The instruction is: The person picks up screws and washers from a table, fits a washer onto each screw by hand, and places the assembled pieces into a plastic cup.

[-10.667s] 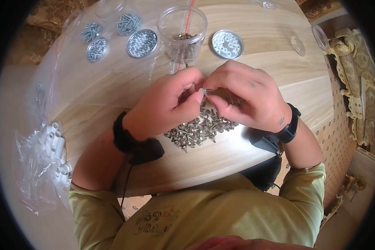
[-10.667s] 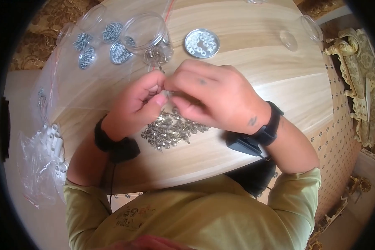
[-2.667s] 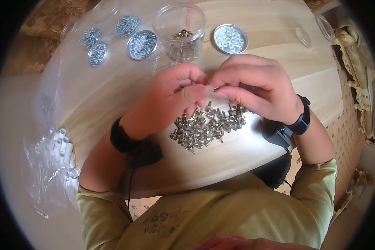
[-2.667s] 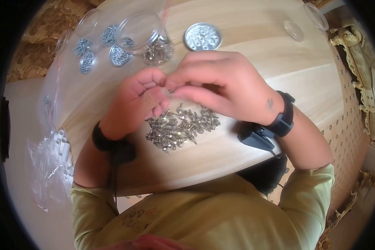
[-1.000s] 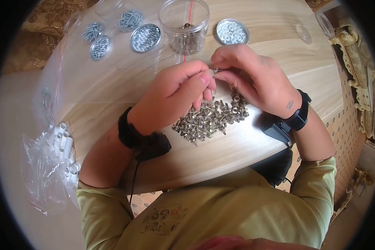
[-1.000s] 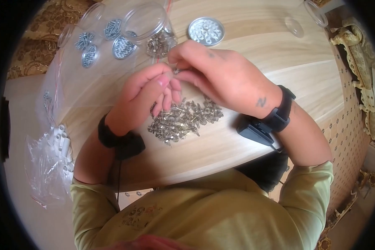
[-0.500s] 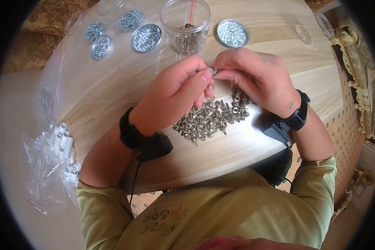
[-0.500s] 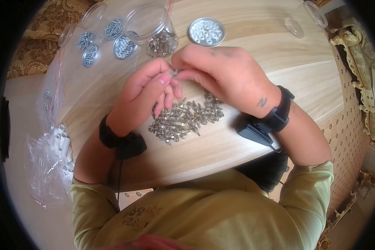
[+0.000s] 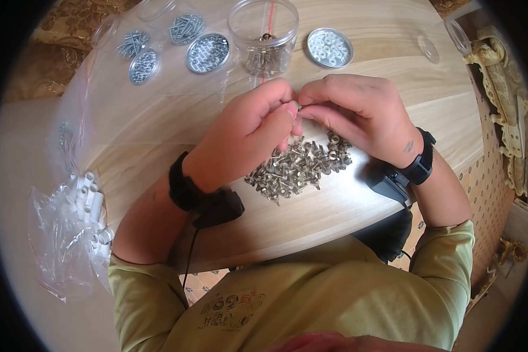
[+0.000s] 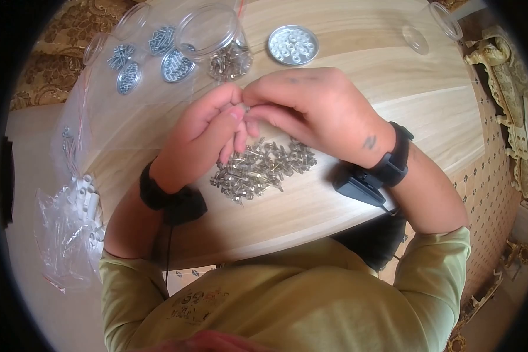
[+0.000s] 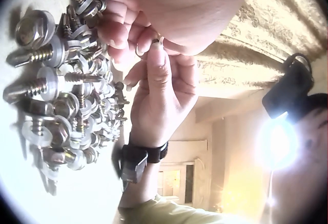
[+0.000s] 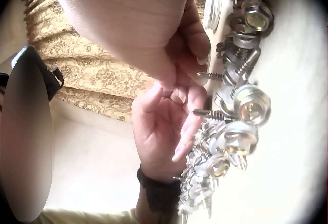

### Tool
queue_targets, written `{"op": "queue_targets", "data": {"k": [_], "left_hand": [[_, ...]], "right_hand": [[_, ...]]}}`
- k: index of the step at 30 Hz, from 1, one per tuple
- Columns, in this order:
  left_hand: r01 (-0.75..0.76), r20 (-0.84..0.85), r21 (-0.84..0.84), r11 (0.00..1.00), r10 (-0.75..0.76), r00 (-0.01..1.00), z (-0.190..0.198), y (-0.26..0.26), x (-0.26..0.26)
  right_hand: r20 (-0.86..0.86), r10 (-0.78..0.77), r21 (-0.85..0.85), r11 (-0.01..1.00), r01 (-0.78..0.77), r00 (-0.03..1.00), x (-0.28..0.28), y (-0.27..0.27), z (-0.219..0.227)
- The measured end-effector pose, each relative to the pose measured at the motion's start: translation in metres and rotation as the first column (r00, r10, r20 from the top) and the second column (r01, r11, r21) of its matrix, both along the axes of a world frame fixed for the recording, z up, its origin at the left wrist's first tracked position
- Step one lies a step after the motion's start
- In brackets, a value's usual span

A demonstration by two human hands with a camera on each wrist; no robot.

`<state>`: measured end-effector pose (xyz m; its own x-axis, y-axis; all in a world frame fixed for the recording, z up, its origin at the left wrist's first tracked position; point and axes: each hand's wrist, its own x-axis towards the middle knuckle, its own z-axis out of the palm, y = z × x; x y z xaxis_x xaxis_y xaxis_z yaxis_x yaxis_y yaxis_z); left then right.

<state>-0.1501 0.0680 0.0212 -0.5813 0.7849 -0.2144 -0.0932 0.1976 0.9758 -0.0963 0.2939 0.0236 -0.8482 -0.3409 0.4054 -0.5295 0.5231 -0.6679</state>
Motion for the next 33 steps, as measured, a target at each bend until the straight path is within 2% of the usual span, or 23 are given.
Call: {"op": "queue_targets", "data": {"k": [4, 6, 8, 11, 13, 17, 23, 26, 28, 32, 33], "left_hand": [[-0.020, 0.089, -0.016, 1.000, 0.022, 0.996, 0.001, 0.000, -0.004], [-0.031, 0.079, -0.001, 1.000, 0.031, 0.996, -0.001, 0.000, -0.002], [-0.040, 0.070, 0.014, 0.999, 0.039, 0.997, -0.005, 0.001, 0.000], [-0.045, 0.006, 0.049, 0.998, 0.045, 0.999, -0.007, 0.000, 0.002], [-0.075, 0.061, 0.047, 0.996, 0.072, 0.996, -0.004, 0.000, 0.003], [-0.077, 0.016, -0.006, 0.997, 0.077, 0.997, -0.003, 0.000, 0.004], [-0.083, 0.022, 0.013, 0.997, 0.082, 0.996, -0.002, -0.002, 0.005], [-0.119, -0.038, -0.004, 0.993, 0.119, 0.992, -0.001, -0.003, 0.008], [-0.151, -0.186, -0.013, 0.988, 0.146, 0.972, -0.006, -0.004, 0.007], [-0.153, -0.304, 0.008, 0.988, 0.148, 0.941, -0.005, -0.004, 0.008], [-0.164, -0.381, 0.033, 0.986, 0.164, 0.910, -0.005, -0.005, 0.009]], "right_hand": [[0.025, 0.018, -0.055, 0.998, -0.017, 1.000, 0.000, -0.002, 0.000], [0.050, 0.026, -0.094, 0.995, -0.021, 0.998, 0.002, -0.004, 0.003], [0.196, 0.043, -0.184, 0.983, -0.006, 0.980, 0.004, -0.005, 0.008], [0.224, 0.050, -0.219, 0.976, 0.000, 0.973, 0.004, -0.005, 0.006], [0.212, 0.047, -0.202, 0.979, -0.003, 0.976, 0.003, -0.004, 0.005], [0.159, 0.019, -0.135, 0.991, 0.002, 0.987, 0.004, -0.006, 0.007], [0.166, 0.030, -0.149, 0.989, -0.005, 0.986, 0.005, -0.004, 0.007], [0.163, -0.006, -0.203, 0.978, 0.039, 0.987, 0.005, -0.006, 0.004], [0.151, -0.017, -0.205, 0.978, 0.048, 0.988, 0.006, -0.005, 0.005], [0.127, -0.010, -0.214, 0.976, 0.037, 0.992, 0.007, 0.000, 0.005], [0.123, -0.018, -0.218, 0.975, 0.044, 0.992, 0.007, 0.000, 0.005]]}}
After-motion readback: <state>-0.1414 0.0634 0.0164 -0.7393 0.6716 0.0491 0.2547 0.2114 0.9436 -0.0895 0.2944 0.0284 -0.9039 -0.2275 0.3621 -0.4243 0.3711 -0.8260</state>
